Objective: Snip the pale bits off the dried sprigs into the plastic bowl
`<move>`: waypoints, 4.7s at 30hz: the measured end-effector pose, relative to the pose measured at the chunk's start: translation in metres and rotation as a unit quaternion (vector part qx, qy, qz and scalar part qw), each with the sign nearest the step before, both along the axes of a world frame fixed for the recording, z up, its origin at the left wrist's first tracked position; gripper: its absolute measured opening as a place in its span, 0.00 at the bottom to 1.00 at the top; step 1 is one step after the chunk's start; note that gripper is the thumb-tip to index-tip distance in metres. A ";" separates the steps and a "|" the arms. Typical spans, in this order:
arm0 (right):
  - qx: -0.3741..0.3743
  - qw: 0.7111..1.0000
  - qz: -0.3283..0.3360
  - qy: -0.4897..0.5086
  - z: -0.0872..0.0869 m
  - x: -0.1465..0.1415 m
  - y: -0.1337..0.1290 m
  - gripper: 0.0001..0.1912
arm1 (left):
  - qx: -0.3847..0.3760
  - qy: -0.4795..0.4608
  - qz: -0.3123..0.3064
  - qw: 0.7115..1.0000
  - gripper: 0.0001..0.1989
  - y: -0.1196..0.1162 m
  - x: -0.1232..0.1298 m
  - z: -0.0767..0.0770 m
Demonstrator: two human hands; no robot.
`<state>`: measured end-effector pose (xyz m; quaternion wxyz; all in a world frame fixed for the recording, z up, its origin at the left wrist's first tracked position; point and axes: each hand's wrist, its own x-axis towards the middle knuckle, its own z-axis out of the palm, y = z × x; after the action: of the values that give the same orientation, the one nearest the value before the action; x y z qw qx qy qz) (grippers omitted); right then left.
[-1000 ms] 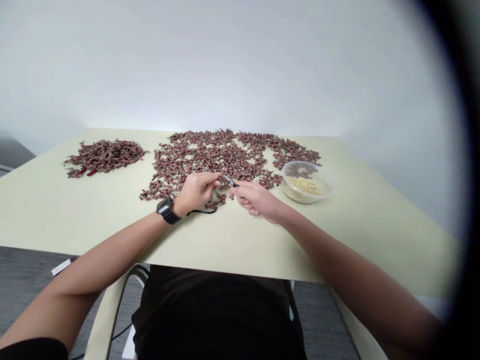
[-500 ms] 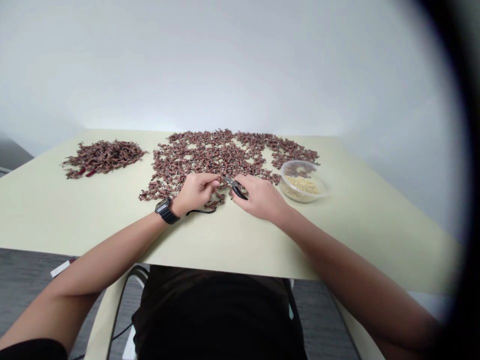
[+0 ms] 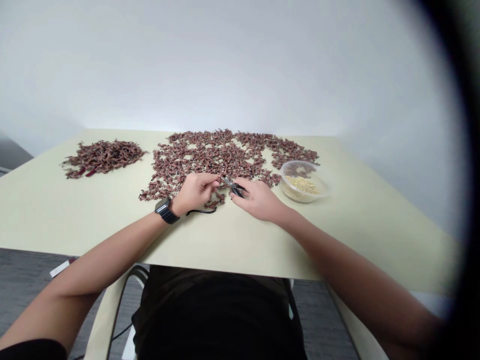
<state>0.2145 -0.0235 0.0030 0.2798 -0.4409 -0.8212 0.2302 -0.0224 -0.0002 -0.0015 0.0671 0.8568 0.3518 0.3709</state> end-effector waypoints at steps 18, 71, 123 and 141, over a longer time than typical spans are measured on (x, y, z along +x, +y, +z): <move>-0.104 0.990 0.018 0.093 0.003 -0.003 0.002 0.12 | -0.018 -0.005 0.016 1.000 0.12 0.001 0.002 -0.002; -0.090 0.992 -0.028 0.085 0.006 0.000 0.003 0.13 | -0.024 -0.030 0.015 0.999 0.11 0.001 0.001 0.000; 0.155 0.973 -0.070 -0.156 -0.006 0.004 0.001 0.10 | -0.022 0.009 0.011 1.000 0.11 0.000 0.001 0.002; 0.120 0.982 -0.055 -0.138 0.001 0.003 -0.001 0.09 | 0.002 0.005 -0.003 1.000 0.12 0.004 -0.002 -0.005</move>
<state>0.2180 -0.0242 0.0037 0.2273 -0.4763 -0.8478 0.0515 -0.0245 0.0039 -0.0062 0.0650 0.8598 0.3488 0.3673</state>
